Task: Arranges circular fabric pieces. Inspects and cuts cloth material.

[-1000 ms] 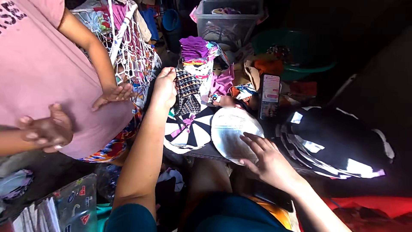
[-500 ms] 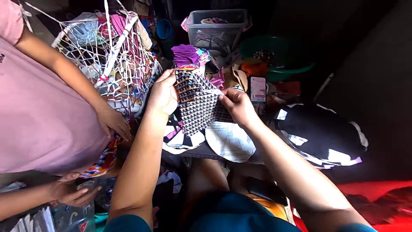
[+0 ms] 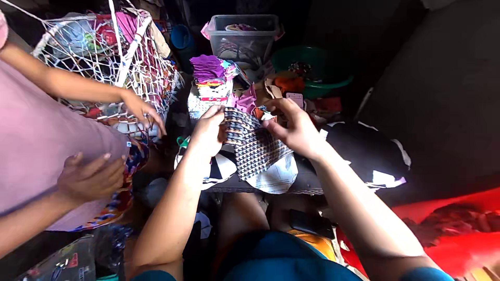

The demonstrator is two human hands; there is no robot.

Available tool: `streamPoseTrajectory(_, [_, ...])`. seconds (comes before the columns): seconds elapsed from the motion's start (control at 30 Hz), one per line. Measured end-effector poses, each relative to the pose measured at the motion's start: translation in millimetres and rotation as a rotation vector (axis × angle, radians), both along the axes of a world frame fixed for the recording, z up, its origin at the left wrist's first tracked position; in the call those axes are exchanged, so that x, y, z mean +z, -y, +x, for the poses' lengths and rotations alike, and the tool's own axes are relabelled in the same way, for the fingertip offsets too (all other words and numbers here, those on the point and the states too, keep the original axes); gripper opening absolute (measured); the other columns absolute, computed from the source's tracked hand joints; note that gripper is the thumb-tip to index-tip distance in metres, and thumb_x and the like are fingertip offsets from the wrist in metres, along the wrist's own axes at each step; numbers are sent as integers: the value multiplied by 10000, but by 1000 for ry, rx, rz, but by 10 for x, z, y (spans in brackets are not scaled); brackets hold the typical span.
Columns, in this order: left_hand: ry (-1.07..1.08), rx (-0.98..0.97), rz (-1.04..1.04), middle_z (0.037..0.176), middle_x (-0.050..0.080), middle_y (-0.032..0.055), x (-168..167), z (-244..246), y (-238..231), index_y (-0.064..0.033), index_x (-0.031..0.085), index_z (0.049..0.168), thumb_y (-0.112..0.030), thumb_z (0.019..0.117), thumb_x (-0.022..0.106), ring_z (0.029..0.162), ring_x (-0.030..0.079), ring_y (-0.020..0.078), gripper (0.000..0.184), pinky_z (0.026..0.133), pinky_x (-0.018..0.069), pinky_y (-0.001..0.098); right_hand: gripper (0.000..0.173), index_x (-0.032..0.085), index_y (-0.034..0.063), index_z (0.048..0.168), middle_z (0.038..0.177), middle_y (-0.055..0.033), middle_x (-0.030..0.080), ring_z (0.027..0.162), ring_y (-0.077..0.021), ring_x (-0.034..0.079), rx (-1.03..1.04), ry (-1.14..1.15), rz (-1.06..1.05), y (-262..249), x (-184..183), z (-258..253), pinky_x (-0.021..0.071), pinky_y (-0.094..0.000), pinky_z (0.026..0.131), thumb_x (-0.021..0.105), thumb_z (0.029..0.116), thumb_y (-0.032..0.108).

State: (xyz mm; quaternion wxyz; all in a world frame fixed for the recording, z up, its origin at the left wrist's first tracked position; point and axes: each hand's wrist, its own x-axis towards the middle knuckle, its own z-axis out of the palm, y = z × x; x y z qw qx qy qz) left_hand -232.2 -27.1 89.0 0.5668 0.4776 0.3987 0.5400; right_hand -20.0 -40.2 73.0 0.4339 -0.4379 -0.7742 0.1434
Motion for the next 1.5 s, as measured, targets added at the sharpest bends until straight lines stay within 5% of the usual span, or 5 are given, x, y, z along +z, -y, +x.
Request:
streamPoseTrajectory(0.13, [-163, -42, 88, 955, 610, 38, 21, 229, 69, -54, 485, 1193, -128, 1106, 363, 757, 657, 98, 168, 682, 582, 289, 894, 488, -27, 1400, 1252, -211, 614, 1138, -375, 608, -51, 81, 178, 254, -174, -282, 507, -572, 921, 831, 763, 499])
streamPoseTrajectory(0.3, [-385, 47, 315, 958, 568, 17, -99, 271, 103, -33, 542, 1132, -110, 1083, 431, 852, 552, 30, 144, 780, 471, 236, 200, 675, -44, 1093, 1027, -177, 689, 914, -252, 689, -129, -8, 343, 305, -245, -275, 578, -396, 800, 642, 930, 68])
streamPoseTrajectory(0.5, [-453, -144, 569, 849, 604, -25, -102, 200, 171, -8, 574, 1093, -141, 1022, 554, 782, 583, -19, 152, 740, 502, 181, 144, 618, 76, 1037, 908, 77, 596, 798, 82, 560, -62, -413, 77, 250, 75, 11, 480, -127, 754, 489, 1055, 138])
streamPoseTrajectory(0.63, [-704, -365, 620, 1126, 705, 101, -68, -6, 206, 20, 618, 1285, -188, 939, 683, 1023, 674, 97, 409, 937, 555, 318, 151, 602, 96, 1068, 951, 84, 605, 879, 58, 593, -89, -572, 97, 259, 169, 199, 511, -164, 823, 455, 1071, 128])
streamPoseTrajectory(1.5, [-383, 228, 545, 833, 592, -122, 158, -58, 403, -108, 515, 1115, -71, 1049, 472, 766, 581, -72, 87, 725, 491, 132, 184, 580, 158, 1128, 975, 69, 650, 804, -5, 641, -128, -879, -207, 387, -226, 380, 556, -205, 717, 420, 1094, 242])
